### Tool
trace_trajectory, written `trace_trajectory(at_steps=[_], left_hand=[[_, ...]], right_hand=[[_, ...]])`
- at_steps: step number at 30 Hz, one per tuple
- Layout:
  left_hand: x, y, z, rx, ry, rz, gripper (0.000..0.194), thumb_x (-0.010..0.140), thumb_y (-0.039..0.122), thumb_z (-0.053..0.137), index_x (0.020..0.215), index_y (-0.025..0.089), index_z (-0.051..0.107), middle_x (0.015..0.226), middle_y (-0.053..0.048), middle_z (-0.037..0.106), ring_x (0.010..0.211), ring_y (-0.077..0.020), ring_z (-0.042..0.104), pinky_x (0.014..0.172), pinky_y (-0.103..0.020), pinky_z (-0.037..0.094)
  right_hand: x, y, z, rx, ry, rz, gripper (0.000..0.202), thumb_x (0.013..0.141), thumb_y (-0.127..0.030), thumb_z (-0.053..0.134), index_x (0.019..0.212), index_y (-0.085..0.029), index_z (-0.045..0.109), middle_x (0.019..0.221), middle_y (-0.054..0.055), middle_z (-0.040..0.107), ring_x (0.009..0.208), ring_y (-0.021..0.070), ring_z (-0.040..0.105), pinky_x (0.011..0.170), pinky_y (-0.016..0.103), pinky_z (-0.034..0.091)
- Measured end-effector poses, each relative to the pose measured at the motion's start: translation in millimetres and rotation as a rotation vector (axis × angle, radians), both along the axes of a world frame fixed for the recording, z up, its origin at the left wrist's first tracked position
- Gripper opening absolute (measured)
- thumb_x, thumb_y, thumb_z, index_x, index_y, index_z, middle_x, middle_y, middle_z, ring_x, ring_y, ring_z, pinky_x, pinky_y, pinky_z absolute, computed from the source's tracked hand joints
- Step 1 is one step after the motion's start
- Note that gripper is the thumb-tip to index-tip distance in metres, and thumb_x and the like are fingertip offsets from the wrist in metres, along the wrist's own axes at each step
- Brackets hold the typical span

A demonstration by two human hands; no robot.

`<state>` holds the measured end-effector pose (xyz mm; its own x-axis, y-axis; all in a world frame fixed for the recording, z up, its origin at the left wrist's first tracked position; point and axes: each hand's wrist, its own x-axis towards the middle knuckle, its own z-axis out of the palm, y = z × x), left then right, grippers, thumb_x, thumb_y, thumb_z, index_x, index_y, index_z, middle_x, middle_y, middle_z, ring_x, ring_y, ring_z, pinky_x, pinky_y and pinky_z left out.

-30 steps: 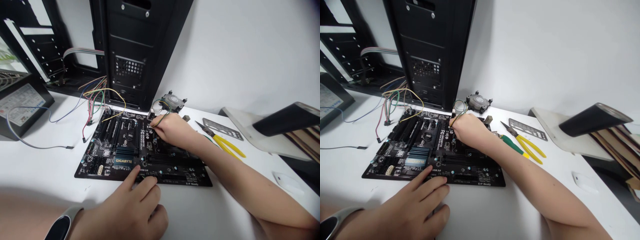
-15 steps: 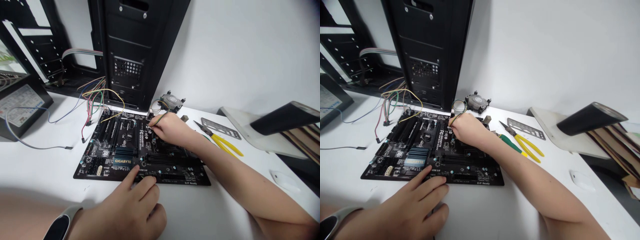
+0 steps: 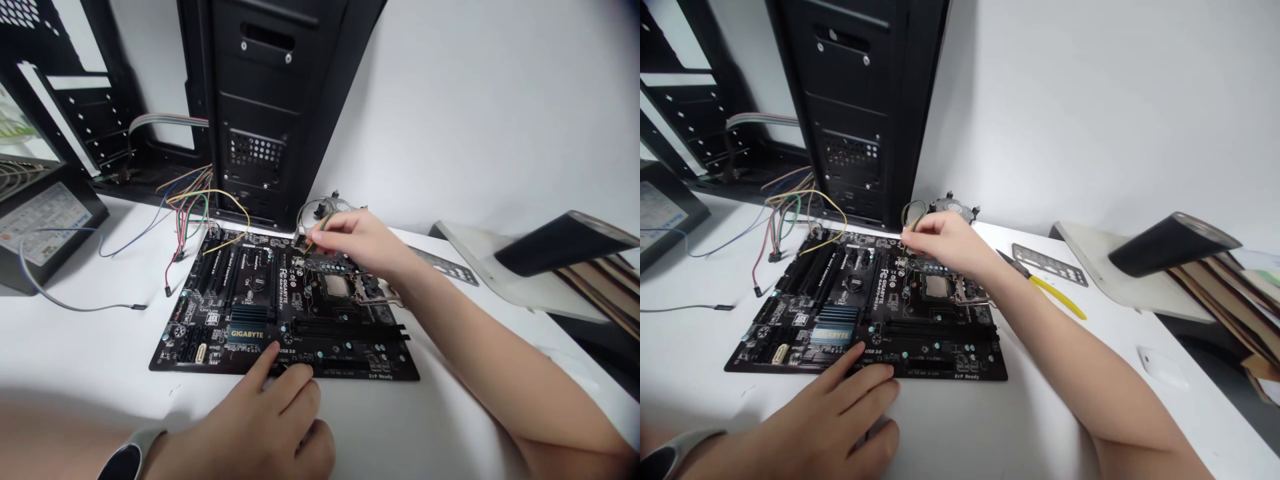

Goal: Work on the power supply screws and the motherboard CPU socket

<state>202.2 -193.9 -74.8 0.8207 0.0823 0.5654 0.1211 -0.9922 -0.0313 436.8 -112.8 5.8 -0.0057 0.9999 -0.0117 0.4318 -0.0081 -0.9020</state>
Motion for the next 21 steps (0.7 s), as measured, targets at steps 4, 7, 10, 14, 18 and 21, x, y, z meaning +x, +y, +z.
trace_trajectory(at_steps=[4,7,10,14,18,21], left_hand=[[1,0,-1.2,-0.005,-0.006,0.011,0.010,0.092,0.016,0.050,0.084,0.020,0.054,0.088,-0.003,0.070,0.085,-0.0210,0.061,0.094,-0.046,0.049],[1,0,-1.9,0.017,0.022,0.003,0.009,0.092,0.017,0.052,0.084,0.020,0.054,0.088,-0.003,0.070,0.087,-0.0213,0.062,0.093,-0.046,0.050],[0,1,-2.0,0.034,0.043,0.001,0.007,0.093,0.021,0.054,0.085,0.020,0.055,0.090,-0.004,0.071,0.090,-0.0223,0.062,0.092,-0.046,0.051],[-2,1,-2.1,0.033,0.056,-0.004,0.005,0.092,0.020,0.054,0.089,0.021,0.057,0.094,-0.004,0.072,0.095,-0.0229,0.063,0.094,-0.045,0.050],[-1,2,-2.3,0.038,0.001,0.003,0.010,0.093,0.018,0.050,0.086,0.021,0.057,0.091,-0.004,0.072,0.095,-0.0217,0.063,0.096,-0.042,0.049],[1,3,-1.6,0.044,-0.047,0.013,0.015,0.092,0.015,0.047,0.084,0.021,0.057,0.090,-0.003,0.073,0.095,-0.0207,0.062,0.101,-0.040,0.045]], right_hand=[[7,7,9.6,-0.135,0.451,-0.214,0.013,0.068,-0.015,0.072,0.065,-0.013,0.060,0.067,0.002,0.061,0.054,0.0075,0.050,0.049,0.019,0.040],[13,10,17.1,-0.126,0.549,-0.280,0.014,0.067,-0.014,0.066,0.068,-0.016,0.052,0.068,0.000,0.058,0.051,0.0061,0.047,0.047,0.018,0.040],[19,11,22.9,-0.097,0.593,-0.324,0.012,0.069,-0.013,0.062,0.075,-0.016,0.052,0.067,-0.001,0.055,0.049,0.0057,0.043,0.045,0.017,0.039],[27,12,21.5,-0.032,0.587,-0.382,0.016,0.071,-0.010,0.059,0.086,-0.015,0.056,0.076,0.003,0.058,0.054,0.0066,0.047,0.044,0.017,0.039],[34,13,18.2,0.022,0.569,-0.440,0.025,0.069,-0.009,0.063,0.091,-0.016,0.054,0.097,0.007,0.060,0.074,0.0118,0.058,0.058,0.021,0.050],[40,10,29.9,0.122,0.525,-0.474,0.035,0.069,-0.010,0.063,0.101,-0.020,0.051,0.106,0.006,0.059,0.093,0.0165,0.061,0.082,0.030,0.055]])
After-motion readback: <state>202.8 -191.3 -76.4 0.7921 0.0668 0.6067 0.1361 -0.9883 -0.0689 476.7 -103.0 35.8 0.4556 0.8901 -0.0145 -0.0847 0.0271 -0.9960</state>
